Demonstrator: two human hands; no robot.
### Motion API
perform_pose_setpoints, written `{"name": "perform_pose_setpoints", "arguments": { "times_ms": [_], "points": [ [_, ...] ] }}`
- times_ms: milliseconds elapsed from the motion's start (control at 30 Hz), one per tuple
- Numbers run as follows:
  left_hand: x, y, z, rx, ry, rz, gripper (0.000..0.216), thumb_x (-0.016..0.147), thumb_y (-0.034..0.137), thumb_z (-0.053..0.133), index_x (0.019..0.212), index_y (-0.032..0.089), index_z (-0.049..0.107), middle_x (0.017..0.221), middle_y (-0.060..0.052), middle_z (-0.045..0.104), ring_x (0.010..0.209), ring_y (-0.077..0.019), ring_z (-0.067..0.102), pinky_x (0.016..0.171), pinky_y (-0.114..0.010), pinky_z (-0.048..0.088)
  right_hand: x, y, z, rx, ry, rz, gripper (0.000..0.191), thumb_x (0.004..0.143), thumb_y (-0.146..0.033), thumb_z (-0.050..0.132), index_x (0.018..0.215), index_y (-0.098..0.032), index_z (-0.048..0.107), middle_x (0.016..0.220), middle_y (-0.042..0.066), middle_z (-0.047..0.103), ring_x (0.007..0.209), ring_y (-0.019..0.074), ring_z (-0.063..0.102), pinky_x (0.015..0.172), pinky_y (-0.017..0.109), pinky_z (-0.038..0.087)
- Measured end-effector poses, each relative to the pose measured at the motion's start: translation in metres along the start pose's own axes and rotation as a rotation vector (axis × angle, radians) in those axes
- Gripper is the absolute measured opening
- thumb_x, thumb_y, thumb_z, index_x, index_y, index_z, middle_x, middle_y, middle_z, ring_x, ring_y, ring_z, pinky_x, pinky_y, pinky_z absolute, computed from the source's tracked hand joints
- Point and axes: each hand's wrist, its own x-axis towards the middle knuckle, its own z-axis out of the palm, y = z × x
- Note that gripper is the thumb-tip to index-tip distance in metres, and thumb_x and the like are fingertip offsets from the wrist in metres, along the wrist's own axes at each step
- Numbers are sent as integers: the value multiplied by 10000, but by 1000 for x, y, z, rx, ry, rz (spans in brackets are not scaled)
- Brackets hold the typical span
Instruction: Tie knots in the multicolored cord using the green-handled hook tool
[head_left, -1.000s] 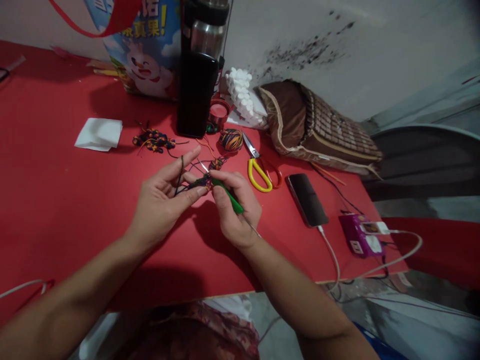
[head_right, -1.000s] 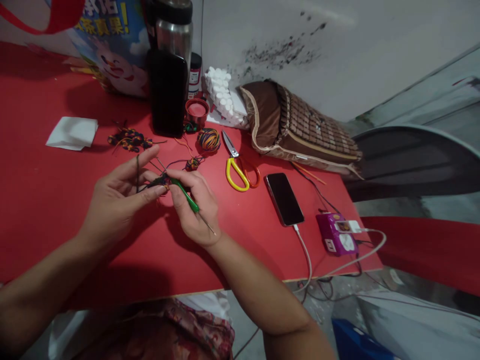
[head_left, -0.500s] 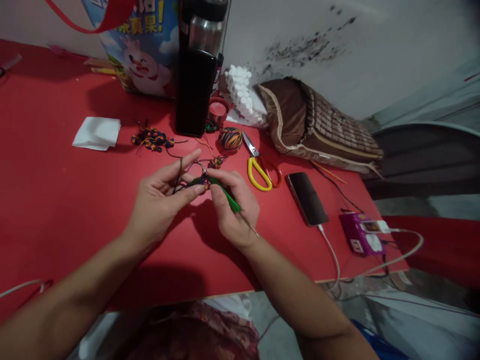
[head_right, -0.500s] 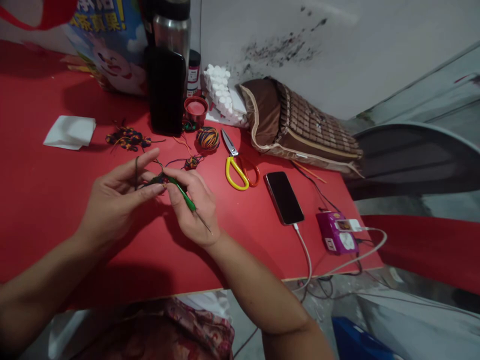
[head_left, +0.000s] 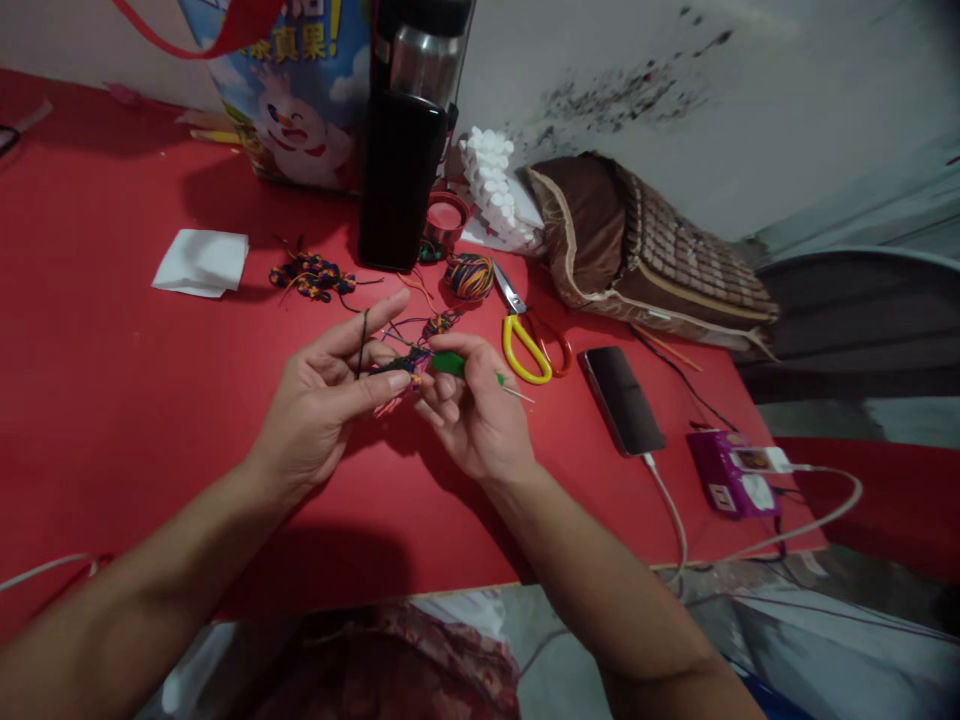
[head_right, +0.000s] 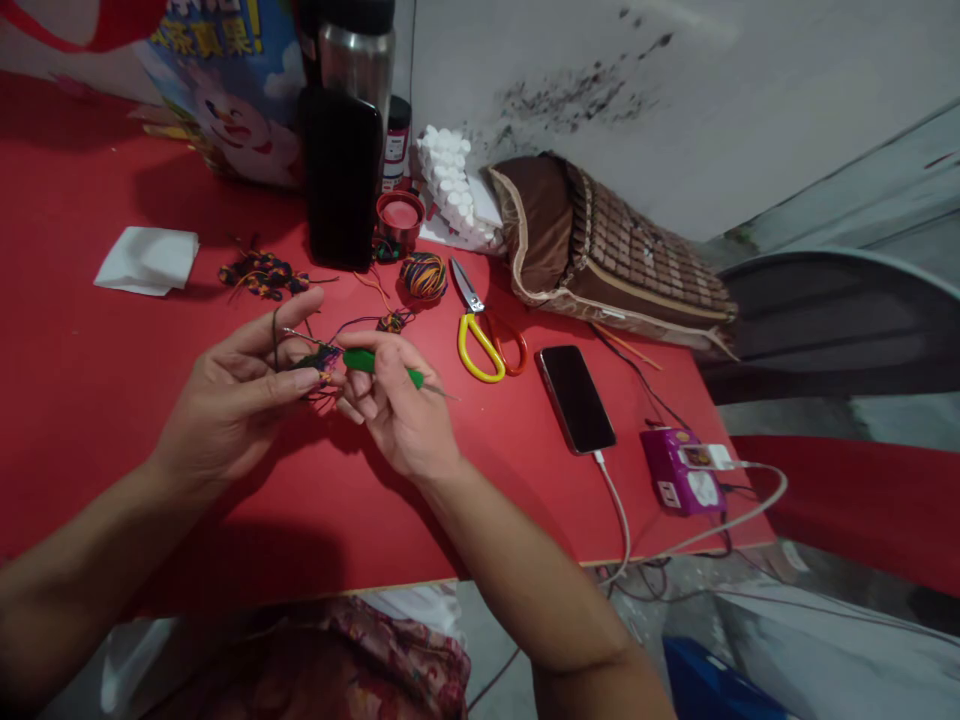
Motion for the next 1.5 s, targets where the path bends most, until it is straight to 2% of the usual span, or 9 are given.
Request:
{"name": "perform_pose_setpoints", "arguments": {
  "times_ms": [133, 300, 400, 567, 800, 1033, 1200, 1500],
  "points": [
    [-1, 2, -4, 95, -95, -19, 507, 780, 69, 875, 1222, 318, 865, 720, 27, 696, 588, -77, 617, 588, -170, 561, 9, -8, -7, 115, -28, 197, 492, 912, -693, 745, 792, -216, 729, 480, -129, 321, 382, 38, 186, 365, 155, 271],
    [-6, 2, -8, 227, -204, 8, 511, 851, 97, 829, 1314, 312, 830, 741, -3, 720, 611, -116, 641, 601, -218, 565, 10, -12, -14, 99, -29, 321, 626, 940, -746, 667, 643, -196, 691, 405, -135, 257, 333, 30, 138, 327, 161, 218],
    [-8, 3, -10, 286, -245, 45, 516, 870, 116, 813, 1335, 341, 819, 748, -1, 697, 623, -129, 649, 602, -236, 549, 10, -14, -15, 83, -51, 304, 669, 940, -768, 647, 611, -187, 687, 390, -132, 257, 322, 26, 137, 325, 160, 202],
    [-10, 4, -11, 376, -244, 109, 571, 858, 70, 765, 1359, 342, 807, 748, 2, 657, 630, -138, 636, 586, -248, 510, 9, -17, -15, 57, -73, 225, 596, 878, -713, 769, 619, -180, 709, 396, -127, 302, 328, 17, 159, 332, 161, 189],
    [-10, 2, -14, 394, -199, 151, 569, 852, 80, 779, 1353, 349, 811, 740, -3, 662, 648, -142, 610, 611, -260, 505, 7, -17, -12, 21, 7, 173, 577, 866, -710, 780, 623, -191, 714, 402, -126, 302, 327, 22, 170, 327, 179, 187],
    [-6, 0, -14, 396, -242, 231, 532, 882, 148, 809, 1365, 370, 800, 736, -3, 644, 664, -133, 573, 606, -247, 471, 7, -17, -12, -31, 45, 132, 584, 870, -740, 754, 639, -204, 720, 406, -123, 314, 323, 26, 172, 331, 197, 184],
    [-7, 1, -15, 431, -170, 225, 519, 860, 175, 842, 1338, 376, 819, 761, -13, 635, 687, -154, 567, 609, -265, 482, 7, -16, -11, -37, 68, 95, 572, 875, -729, 760, 648, -204, 730, 408, -118, 332, 318, 25, 174, 333, 201, 171],
    [-7, 0, -14, 413, -130, 234, 517, 846, 156, 840, 1315, 373, 828, 786, -3, 647, 714, -133, 581, 675, -247, 522, 5, -19, -8, -80, 117, 99, 585, 866, -742, 757, 656, -196, 738, 391, -119, 319, 326, 31, 187, 341, 207, 171]
  ]
}}
